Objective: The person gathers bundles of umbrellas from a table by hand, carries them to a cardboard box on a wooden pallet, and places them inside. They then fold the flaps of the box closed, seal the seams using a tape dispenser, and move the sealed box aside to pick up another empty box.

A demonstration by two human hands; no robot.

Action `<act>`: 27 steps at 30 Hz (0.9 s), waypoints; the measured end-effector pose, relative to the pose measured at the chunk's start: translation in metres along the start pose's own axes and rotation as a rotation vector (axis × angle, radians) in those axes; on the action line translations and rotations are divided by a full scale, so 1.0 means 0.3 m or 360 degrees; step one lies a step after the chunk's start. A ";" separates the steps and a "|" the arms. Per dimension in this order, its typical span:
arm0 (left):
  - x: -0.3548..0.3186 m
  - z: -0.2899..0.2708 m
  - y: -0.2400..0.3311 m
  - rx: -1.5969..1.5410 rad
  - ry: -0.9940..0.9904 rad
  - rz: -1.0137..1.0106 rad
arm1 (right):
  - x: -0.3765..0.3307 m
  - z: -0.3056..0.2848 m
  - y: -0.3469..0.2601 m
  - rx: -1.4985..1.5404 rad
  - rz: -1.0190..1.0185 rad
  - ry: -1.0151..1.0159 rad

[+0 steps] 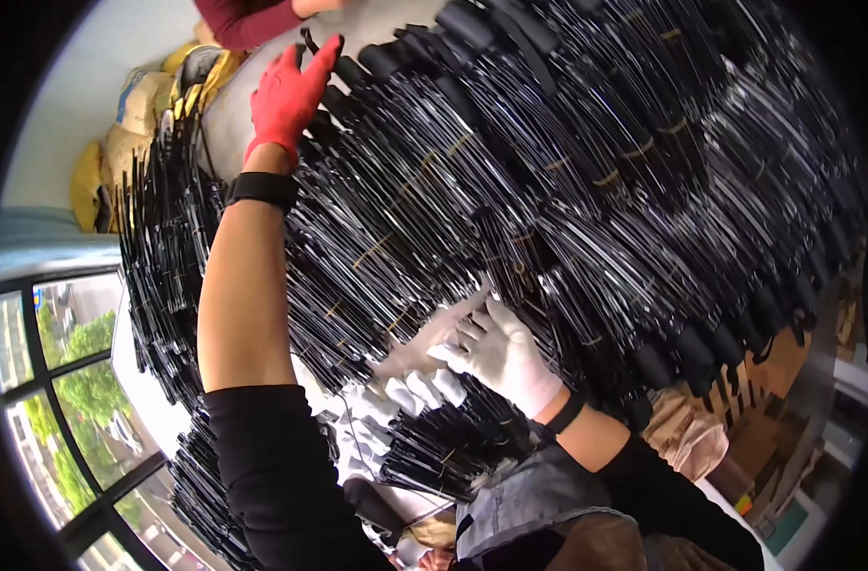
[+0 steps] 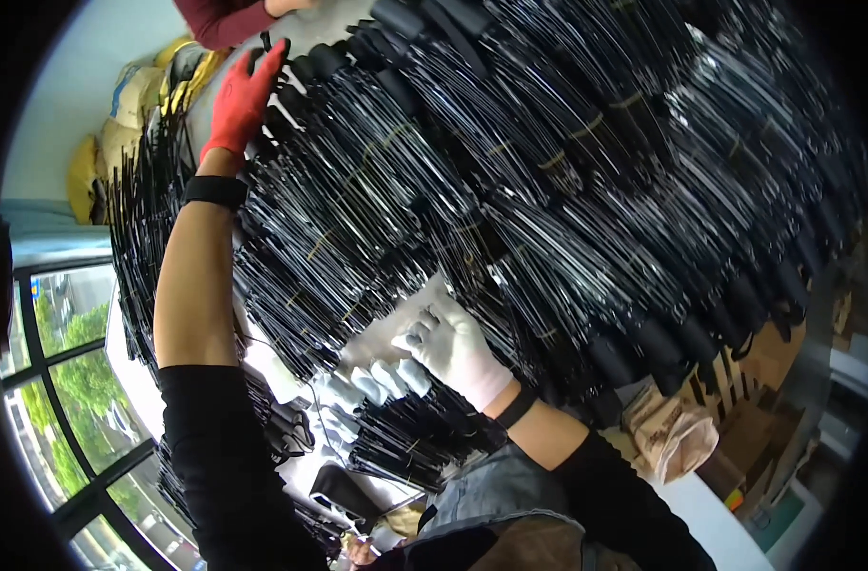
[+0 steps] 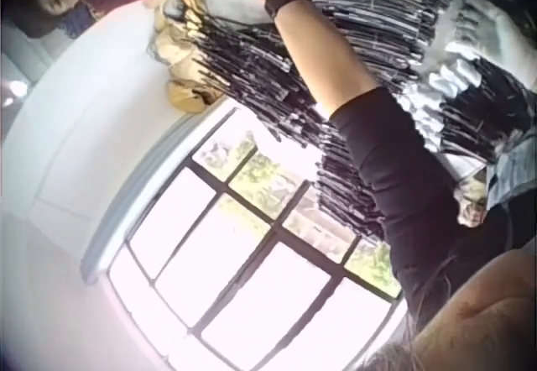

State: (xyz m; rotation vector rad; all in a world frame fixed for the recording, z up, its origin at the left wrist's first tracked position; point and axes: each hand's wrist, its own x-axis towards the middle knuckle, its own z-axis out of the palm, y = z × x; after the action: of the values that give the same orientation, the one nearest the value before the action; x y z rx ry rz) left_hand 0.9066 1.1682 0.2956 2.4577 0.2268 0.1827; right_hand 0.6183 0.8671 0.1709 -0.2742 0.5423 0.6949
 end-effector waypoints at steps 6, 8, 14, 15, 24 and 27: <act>-0.039 0.169 0.214 0.0461 0.0128 0.0060 | -0.055 0.021 -0.080 0.0125 -0.0554 0.0276; -0.031 0.182 0.187 0.0473 0.0072 0.0002 | -0.033 0.095 -0.116 0.0171 -0.0533 0.0290; -0.039 0.174 0.156 -0.0009 -0.0196 -0.0075 | 0.017 0.304 -0.164 0.0098 -0.0667 0.0441; -0.043 0.167 0.161 -0.0090 -0.0260 -0.0087 | 0.026 0.328 -0.177 0.0097 -0.0667 0.0421; 0.056 0.117 0.074 -0.0180 0.0388 -0.0059 | 0.092 0.370 -0.212 -0.0054 -0.0717 0.0516; 0.095 0.129 0.076 0.0015 0.0228 -0.0340 | 0.091 0.379 -0.212 -0.0025 -0.0796 0.0404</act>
State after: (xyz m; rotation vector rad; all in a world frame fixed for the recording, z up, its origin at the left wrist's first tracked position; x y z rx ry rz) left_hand 0.9443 1.1333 0.2821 2.4109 0.5502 0.2654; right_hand 0.7215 0.8815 0.2537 -0.4962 0.6775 0.1783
